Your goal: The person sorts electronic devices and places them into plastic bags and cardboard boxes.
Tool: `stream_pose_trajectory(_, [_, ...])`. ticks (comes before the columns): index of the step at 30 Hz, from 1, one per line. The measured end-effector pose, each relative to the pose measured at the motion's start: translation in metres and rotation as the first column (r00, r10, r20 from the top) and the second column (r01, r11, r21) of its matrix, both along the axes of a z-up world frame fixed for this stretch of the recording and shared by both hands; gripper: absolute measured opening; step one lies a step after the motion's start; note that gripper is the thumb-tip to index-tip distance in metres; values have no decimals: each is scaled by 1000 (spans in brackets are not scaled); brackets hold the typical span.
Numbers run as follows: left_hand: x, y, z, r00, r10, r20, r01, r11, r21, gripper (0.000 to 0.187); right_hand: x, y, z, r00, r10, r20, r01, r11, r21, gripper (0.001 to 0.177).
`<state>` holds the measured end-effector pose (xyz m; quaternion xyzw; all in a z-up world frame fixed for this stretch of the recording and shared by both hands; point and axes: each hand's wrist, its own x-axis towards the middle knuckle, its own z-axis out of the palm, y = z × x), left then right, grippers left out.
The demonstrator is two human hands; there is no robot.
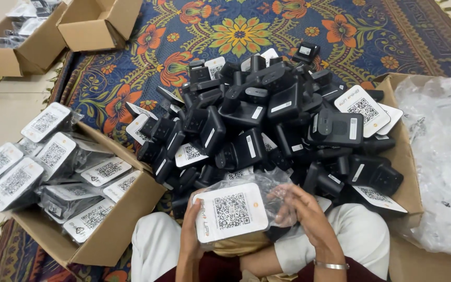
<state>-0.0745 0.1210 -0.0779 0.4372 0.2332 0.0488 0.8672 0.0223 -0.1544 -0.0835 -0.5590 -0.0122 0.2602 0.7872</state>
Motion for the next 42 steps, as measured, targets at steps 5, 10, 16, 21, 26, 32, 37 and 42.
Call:
stream_pose_trajectory(5, [-1,-7,-5,995,-2,102,-6,997,76,47,4,2,-67,992,122,5,-120,981,-149,49])
stream_pose_trajectory(10, [3,-15,1,1000,-17,17,13,978,207,52,2,14,-74,994,38,-107,-55,985,-161,52])
stream_pose_trajectory(16, [3,-4,-18,988,30,-151,72,777,625,58,-5,26,-34,998,60,28,-59,998,-38,49])
stream_pose_trajectory(21, [0,7,-17,984,171,57,-151,611,777,45,2,14,-44,997,-56,47,57,998,-1,46])
stream_pose_trajectory(26, [7,26,-58,964,257,70,-251,785,566,51,2,13,-41,981,-189,35,188,982,25,39])
stream_pose_trajectory(32, [32,59,-80,894,439,94,-449,879,161,46,8,41,-30,977,-211,32,209,977,47,38])
stream_pose_trajectory(37, [33,83,-101,802,594,66,-597,801,36,46,44,101,14,980,-173,98,170,985,40,41])
stream_pose_trajectory(42, [25,93,-106,705,709,24,-701,702,-125,45,108,192,78,859,40,511,72,978,-196,46])
